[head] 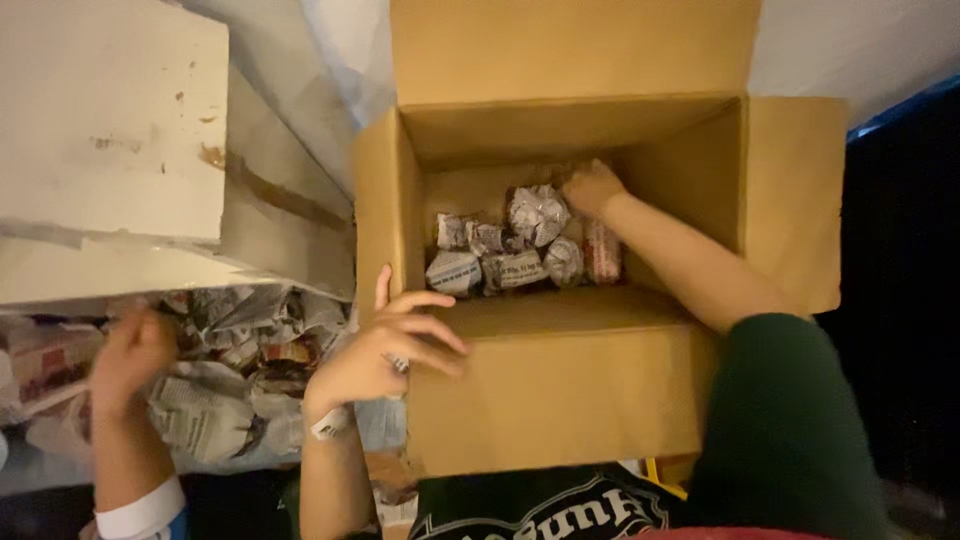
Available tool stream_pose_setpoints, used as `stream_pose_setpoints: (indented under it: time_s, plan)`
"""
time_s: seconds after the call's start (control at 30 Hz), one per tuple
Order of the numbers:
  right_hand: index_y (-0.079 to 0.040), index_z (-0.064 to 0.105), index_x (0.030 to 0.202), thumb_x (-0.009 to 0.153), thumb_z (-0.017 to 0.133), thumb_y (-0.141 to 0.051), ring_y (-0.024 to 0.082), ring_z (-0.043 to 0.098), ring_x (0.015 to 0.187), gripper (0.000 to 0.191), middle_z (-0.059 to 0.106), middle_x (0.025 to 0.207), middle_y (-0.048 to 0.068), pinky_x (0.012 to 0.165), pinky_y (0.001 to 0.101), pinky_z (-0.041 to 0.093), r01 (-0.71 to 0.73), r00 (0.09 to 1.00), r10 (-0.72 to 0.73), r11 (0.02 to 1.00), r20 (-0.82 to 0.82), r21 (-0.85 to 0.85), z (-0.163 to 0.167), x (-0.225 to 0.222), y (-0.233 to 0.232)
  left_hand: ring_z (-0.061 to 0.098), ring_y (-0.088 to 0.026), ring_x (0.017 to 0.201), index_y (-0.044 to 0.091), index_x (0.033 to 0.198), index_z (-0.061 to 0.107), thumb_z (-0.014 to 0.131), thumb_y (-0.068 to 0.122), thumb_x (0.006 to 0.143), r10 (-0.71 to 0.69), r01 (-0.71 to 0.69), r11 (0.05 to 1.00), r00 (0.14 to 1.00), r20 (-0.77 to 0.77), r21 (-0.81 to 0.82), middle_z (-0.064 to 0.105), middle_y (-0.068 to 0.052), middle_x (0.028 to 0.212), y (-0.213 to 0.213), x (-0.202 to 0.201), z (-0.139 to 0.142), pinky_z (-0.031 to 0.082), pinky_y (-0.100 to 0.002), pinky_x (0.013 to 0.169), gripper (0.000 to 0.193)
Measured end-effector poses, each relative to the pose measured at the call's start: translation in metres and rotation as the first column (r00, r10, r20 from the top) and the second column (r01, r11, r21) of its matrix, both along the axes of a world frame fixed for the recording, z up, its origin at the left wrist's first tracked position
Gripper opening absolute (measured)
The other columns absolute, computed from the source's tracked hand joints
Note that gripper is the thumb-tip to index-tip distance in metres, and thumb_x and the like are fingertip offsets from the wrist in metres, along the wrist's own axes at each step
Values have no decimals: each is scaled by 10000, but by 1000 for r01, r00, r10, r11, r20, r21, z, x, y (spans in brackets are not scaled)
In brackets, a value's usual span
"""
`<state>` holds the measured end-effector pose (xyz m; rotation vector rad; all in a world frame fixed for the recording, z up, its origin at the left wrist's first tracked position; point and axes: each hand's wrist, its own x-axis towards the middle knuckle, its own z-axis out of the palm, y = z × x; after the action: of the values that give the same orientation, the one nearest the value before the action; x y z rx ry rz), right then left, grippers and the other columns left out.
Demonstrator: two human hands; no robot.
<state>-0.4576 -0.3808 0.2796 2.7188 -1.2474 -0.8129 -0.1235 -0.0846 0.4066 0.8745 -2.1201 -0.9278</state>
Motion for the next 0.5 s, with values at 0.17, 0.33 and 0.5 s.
stream_pose_setpoints:
  time_s: [0.17,0.33,0.5]
  plan:
    - [-246,569,1430,920,670,-362,349,689,1085,532,737,1173,120,950,485,541,116,920,-191,966,342,229,135,0,33,486,-287,1472,260,1128,792,535,189,870,202,-205,976,978,-49,-78,671,-13,1414,7,-8,-16,-20,-630,1290,371]
    - [-82,618,1417,1015,686,-285,360,598,1286,455,646,1376,197,1060,457,469,94,640,-65,996,766,6,230,-121,112,143,-431,1631,236,1476,542,846,504,834,489,-509,859,845,-216,-50,165,-162,1731,12,-18,-31,205,-583,1317,759]
    - [-73,386,1591,1106,700,-359,270,449,1502,645,478,1596,162,1268,405,351,475,223,-100,880,970,-18,169,-226,159,34,-392,1661,266,1557,406,827,565,730,401,-415,910,879,-260,2,10,-121,1781,13,-10,-34,113,-562,1354,975]
